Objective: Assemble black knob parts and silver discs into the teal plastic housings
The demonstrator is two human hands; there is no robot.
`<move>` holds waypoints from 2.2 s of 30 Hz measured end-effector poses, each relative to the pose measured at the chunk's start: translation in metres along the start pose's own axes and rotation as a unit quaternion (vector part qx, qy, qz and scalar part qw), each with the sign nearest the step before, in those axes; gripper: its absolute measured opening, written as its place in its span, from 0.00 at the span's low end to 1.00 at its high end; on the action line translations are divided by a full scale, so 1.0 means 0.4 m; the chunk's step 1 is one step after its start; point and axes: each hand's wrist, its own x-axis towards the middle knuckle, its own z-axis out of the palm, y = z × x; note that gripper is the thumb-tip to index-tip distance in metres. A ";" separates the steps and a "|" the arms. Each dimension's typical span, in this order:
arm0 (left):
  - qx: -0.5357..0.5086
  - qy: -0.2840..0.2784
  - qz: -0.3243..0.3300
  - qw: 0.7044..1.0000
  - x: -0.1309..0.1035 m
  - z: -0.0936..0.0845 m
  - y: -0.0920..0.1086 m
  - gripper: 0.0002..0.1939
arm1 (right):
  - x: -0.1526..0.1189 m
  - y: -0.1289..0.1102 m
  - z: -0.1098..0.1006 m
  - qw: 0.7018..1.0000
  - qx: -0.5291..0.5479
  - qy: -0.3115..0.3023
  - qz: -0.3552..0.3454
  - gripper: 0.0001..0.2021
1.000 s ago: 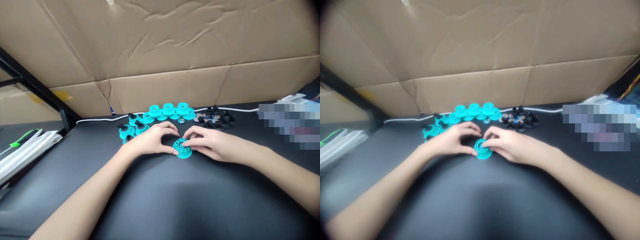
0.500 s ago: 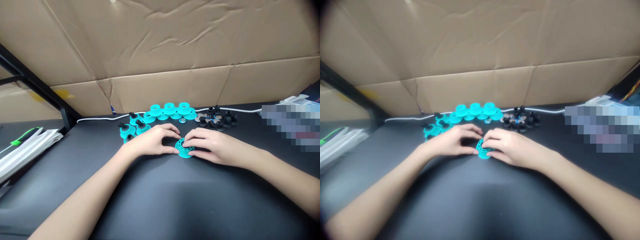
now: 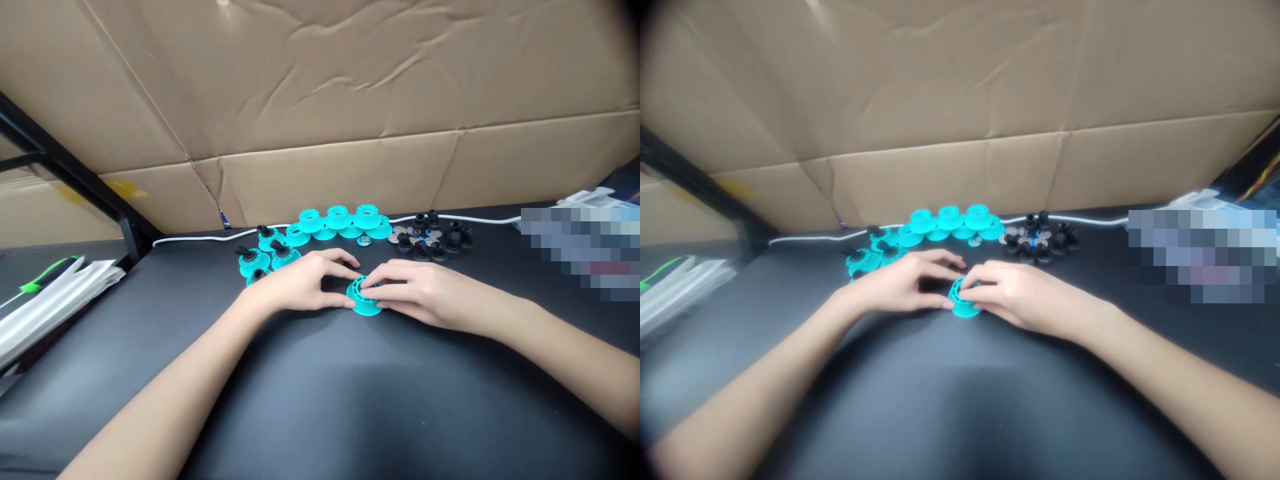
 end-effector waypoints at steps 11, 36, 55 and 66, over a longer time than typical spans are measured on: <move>-0.007 0.003 -0.005 1.000 0.000 -0.002 0.003 0.20 | 0.000 0.010 0.002 0.997 0.070 -0.004 0.030 0.10; -0.001 0.008 -0.014 1.000 -0.007 -0.002 0.010 0.26 | 0.000 -0.007 0.013 0.998 0.020 0.005 0.066 0.16; -0.011 0.015 -0.017 1.000 -0.008 0.004 0.003 0.25 | -0.039 0.074 -0.061 0.893 -0.366 0.075 0.250 0.16; -0.007 -0.005 -0.022 1.000 -0.008 0.002 0.003 0.26 | -0.037 0.067 -0.063 0.935 -0.278 0.074 0.209 0.09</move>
